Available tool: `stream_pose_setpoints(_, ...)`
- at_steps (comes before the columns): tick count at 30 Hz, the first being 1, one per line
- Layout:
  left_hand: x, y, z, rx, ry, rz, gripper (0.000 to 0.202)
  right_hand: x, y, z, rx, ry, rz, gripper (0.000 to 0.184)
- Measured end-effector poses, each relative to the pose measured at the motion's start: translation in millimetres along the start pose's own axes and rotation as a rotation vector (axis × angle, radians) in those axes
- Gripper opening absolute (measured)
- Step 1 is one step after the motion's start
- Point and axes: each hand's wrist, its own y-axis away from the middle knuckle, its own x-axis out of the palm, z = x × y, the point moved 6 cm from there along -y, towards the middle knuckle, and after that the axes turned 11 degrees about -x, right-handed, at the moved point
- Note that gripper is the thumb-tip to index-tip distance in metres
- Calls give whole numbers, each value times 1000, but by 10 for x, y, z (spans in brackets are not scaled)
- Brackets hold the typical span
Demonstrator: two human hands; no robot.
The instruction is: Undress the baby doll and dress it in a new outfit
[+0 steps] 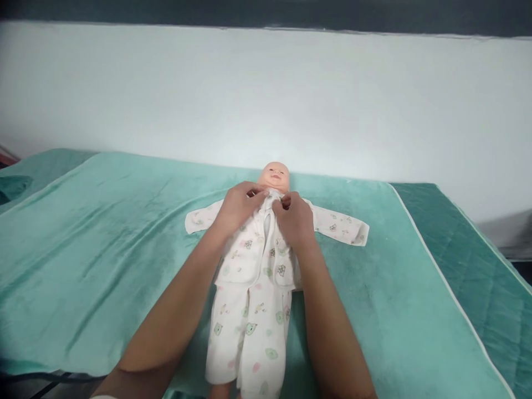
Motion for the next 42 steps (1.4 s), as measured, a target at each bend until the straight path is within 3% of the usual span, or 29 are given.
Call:
stream_pose_setpoints(4, 96, -76, 31, -129, -24, 82, 11, -42, -43, -81, 37, -69, -35, 16)
stream_pose_setpoints(8, 48, -23, 20, -159, -8, 143, 11, -4, -50, -185, 187, -437, 30, 18)
stream_pose_setpoints(11, 32, 4, 20, -207, 165, 154, 10, 38, -32, -156, 242, -714, -6, 19)
stream_pose_setpoints(14, 59, 32, 12, -226, 370, 134, 14, 72, -12, -69, 202, -818, -70, 21)
stream_pose_setpoints(25, 200, 22, 107, -66, 372, 108, 15, 146, -15, -76, 86, -690, -39, 24)
stream_pose_setpoints(31, 206, 31, 109, -76, 359, 113, 10, 112, -29, -71, 107, -619, -76, 25)
stream_pose_setpoints(38, 93, 57, 73, -89, 175, -14, 11, 91, -26, -90, 99, -531, -56, 24)
stream_pose_setpoints(42, 116, 41, 103, -106, 142, 25, 10, 96, -34, -63, 39, -523, -31, 25)
